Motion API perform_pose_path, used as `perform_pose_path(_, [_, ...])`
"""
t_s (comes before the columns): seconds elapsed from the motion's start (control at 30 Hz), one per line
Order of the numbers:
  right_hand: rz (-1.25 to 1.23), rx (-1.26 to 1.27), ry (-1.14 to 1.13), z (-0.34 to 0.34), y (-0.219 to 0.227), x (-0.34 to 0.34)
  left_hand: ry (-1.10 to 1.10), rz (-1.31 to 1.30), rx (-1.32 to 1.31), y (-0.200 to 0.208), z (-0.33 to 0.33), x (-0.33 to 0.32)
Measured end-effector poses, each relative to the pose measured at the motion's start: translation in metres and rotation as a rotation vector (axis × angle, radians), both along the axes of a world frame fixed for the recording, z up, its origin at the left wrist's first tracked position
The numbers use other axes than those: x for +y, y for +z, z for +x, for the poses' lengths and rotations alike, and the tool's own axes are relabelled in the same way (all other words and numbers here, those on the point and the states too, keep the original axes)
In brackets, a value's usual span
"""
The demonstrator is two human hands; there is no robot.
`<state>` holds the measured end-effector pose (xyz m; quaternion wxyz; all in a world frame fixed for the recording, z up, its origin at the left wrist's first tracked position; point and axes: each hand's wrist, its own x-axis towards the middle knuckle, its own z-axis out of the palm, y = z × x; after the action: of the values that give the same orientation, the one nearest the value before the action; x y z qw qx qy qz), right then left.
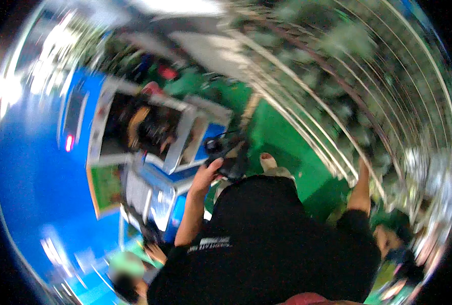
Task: The person places shoes into a machine for sole attachment, takes them out, removes internal molds by hand, and places the molds onto a large metal rack.
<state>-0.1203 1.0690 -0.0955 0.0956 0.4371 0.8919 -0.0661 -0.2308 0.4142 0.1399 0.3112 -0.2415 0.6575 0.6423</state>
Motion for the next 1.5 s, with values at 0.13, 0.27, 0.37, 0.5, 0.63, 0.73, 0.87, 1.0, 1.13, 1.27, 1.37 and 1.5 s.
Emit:
perform_pose_path(0.13, [0.181, -0.081, 0.099, -0.025, -0.012, -0.044, 0.131, 0.015, -0.020, -0.025, 0.030, -0.038])
perform_pose_path(0.27, [0.041, -0.013, 0.421, -0.074, -0.020, -0.110, 0.331, 0.023, 0.049, -0.030, 0.059, -0.069])
perform_pose_path(0.37, [-0.220, -0.040, 0.659, -0.086, -0.040, -0.169, 0.422, 0.135, 0.046, -0.004, 0.078, -0.100])
perform_pose_path(0.5, [-0.432, -0.204, 0.946, -0.115, -0.027, -0.248, 0.595, 0.152, 0.195, -0.021, 0.130, -0.162])
perform_pose_path(0.63, [-0.517, -0.350, 1.096, -0.134, -0.033, -0.310, 0.933, 0.265, 0.284, -0.015, 0.184, -0.223])
perform_pose_path(0.73, [-0.512, -0.417, 1.173, -0.156, -0.031, -0.355, 1.144, 0.297, 0.450, -0.035, 0.224, -0.266])
perform_pose_path(0.87, [-0.474, -0.471, 1.252, -0.183, -0.028, -0.407, 1.264, -0.064, 0.497, -0.064, 0.257, -0.319])
perform_pose_path(1.0, [-0.431, -0.515, 1.315, -0.200, -0.022, -0.454, 0.907, -0.762, 0.201, -0.121, 0.287, -0.362])
perform_pose_path(1.13, [-0.400, -0.540, 1.355, -0.211, -0.021, -0.499, 0.737, -0.933, -0.065, -0.133, 0.301, -0.375])
perform_pose_path(1.27, [-0.366, -0.561, 1.401, -0.224, -0.008, -0.548, 0.858, -0.903, -0.068, -0.113, 0.312, -0.394])
perform_pose_path(1.37, [-0.361, -0.576, 1.414, -0.219, -0.004, -0.574, 0.864, -1.008, -0.207, -0.069, 0.323, -0.439])
perform_pose_path(1.5, [-0.347, -0.611, 1.431, -0.208, -0.005, -0.594, 0.648, -1.554, 0.022, -0.076, 0.369, -0.510])
